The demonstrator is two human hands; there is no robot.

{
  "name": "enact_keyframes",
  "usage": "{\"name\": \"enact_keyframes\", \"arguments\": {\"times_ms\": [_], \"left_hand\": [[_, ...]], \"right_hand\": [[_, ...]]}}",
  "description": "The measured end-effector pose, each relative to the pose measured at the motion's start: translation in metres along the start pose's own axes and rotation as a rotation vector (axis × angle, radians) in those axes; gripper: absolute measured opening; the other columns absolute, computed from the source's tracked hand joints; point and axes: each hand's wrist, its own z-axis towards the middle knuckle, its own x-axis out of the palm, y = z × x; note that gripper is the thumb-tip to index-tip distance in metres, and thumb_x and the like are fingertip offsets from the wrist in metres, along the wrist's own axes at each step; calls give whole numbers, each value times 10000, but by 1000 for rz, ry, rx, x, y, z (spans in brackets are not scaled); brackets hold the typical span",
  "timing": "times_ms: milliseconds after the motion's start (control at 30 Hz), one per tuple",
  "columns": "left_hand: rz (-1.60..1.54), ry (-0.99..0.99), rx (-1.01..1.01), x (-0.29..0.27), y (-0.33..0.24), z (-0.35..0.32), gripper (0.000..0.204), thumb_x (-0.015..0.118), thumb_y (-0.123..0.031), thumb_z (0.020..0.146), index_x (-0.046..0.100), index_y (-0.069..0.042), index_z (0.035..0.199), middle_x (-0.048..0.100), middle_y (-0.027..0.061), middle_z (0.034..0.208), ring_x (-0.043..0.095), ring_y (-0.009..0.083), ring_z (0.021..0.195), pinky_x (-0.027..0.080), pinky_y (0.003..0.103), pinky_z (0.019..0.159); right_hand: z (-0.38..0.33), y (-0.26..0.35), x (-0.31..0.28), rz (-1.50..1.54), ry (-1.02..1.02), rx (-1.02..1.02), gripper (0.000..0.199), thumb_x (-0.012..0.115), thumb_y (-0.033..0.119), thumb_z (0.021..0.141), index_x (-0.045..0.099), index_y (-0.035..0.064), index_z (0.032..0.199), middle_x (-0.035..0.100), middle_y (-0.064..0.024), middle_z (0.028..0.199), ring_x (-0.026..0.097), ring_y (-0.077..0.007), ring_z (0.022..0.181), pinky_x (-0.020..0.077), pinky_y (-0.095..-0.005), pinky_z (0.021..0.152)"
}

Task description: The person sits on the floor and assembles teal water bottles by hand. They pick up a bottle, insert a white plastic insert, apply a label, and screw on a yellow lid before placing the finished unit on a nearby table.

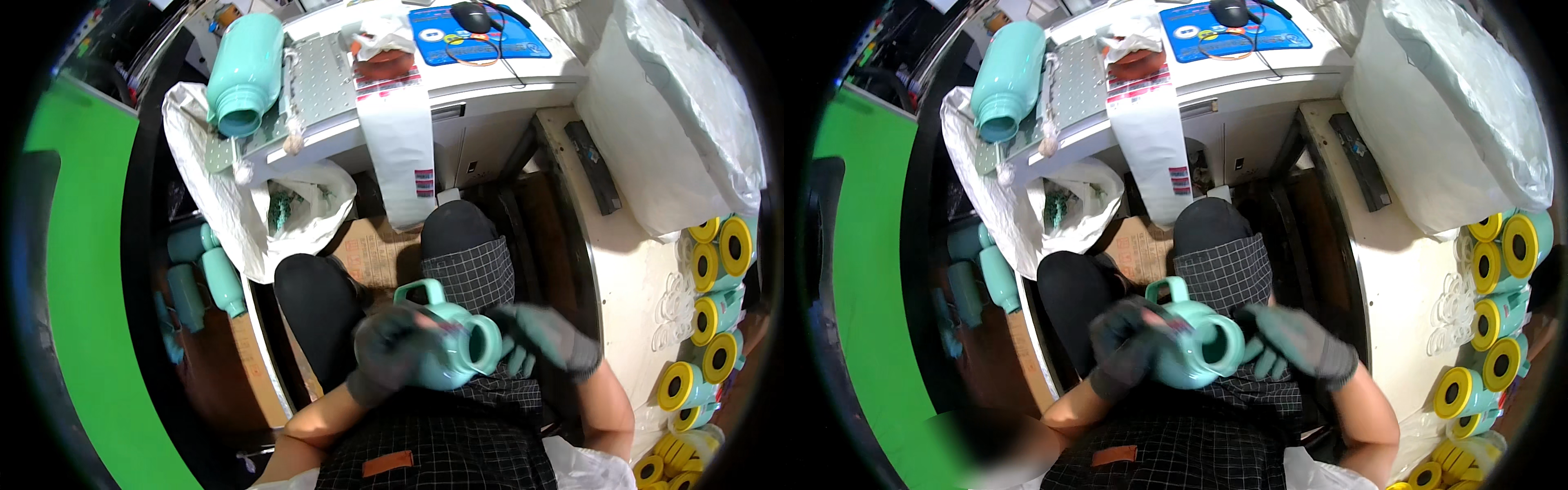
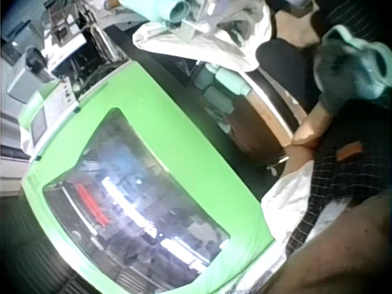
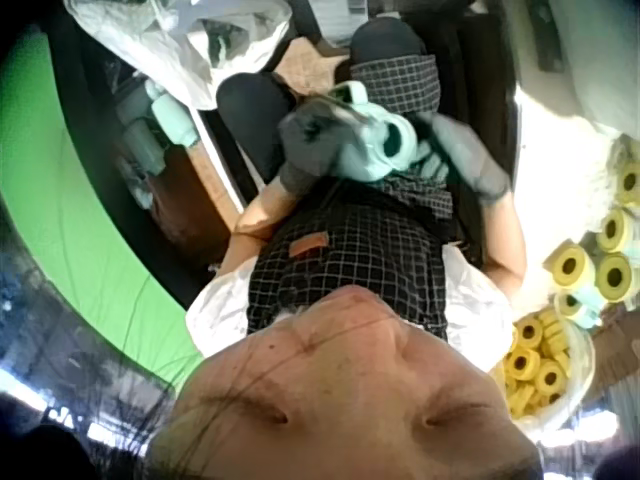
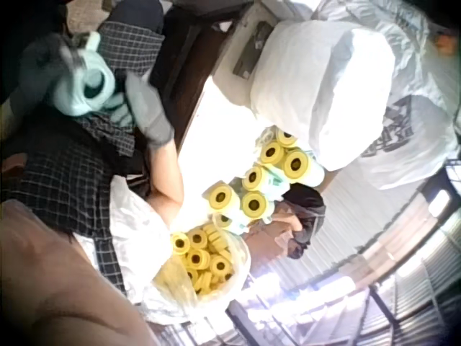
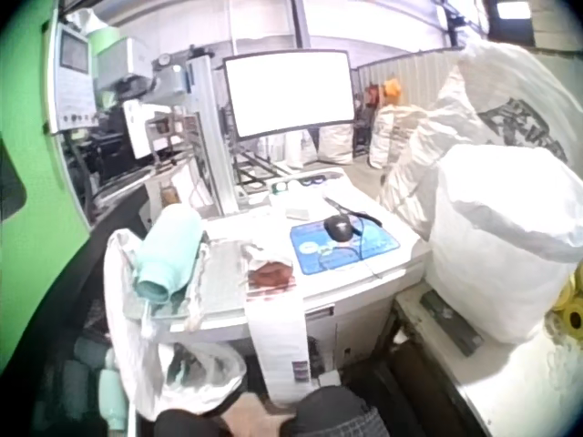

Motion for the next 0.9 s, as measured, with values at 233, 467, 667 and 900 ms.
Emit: {"name": "enact_keyframes", "arguments": {"times_ms": [233, 467, 667, 900], "left_hand": [[343, 339, 467, 33, -11, -15, 308, 843, -199, 819, 689, -140, 1079, 735, 78, 977, 730, 287, 906, 572, 423, 802], [-100, -663, -180, -78, -32, -57, 46, 718, -30, 899, 701, 0, 930, 704, 65, 864, 674, 130, 795, 551, 267, 740], [-143, -643, -204, -105, -16, -78, 132, 743, -69, 897, 723, 18, 994, 727, 59, 894, 657, 107, 778, 539, 248, 734], [-4, -739, -224, -97, -13, -80, 189, 776, -184, 894, 688, -20, 930, 682, 17, 801, 641, 98, 735, 527, 269, 658]], "right_hand": [[-15, -75, 59, 380, -86, -182, 935, 729, 154, 906, 192, 54, 1665, 525, -142, 1509, 551, -209, 1342, 457, -340, 1123], [23, -80, 113, -446, -325, -655, 1081, 894, 247, 797, 250, -78, 1602, 547, -272, 1465, 639, -309, 1245, 498, -381, 1063], [38, -105, 105, -860, -320, -872, 1083, 902, 210, 785, 245, -80, 1596, 577, -270, 1424, 636, -330, 1258, 511, -417, 1049], [38, -87, 116, -1024, -345, -1017, 1058, 926, 298, 721, 337, 120, 1582, 446, -322, 1490, 631, -467, 1211, 582, -514, 929]]}}
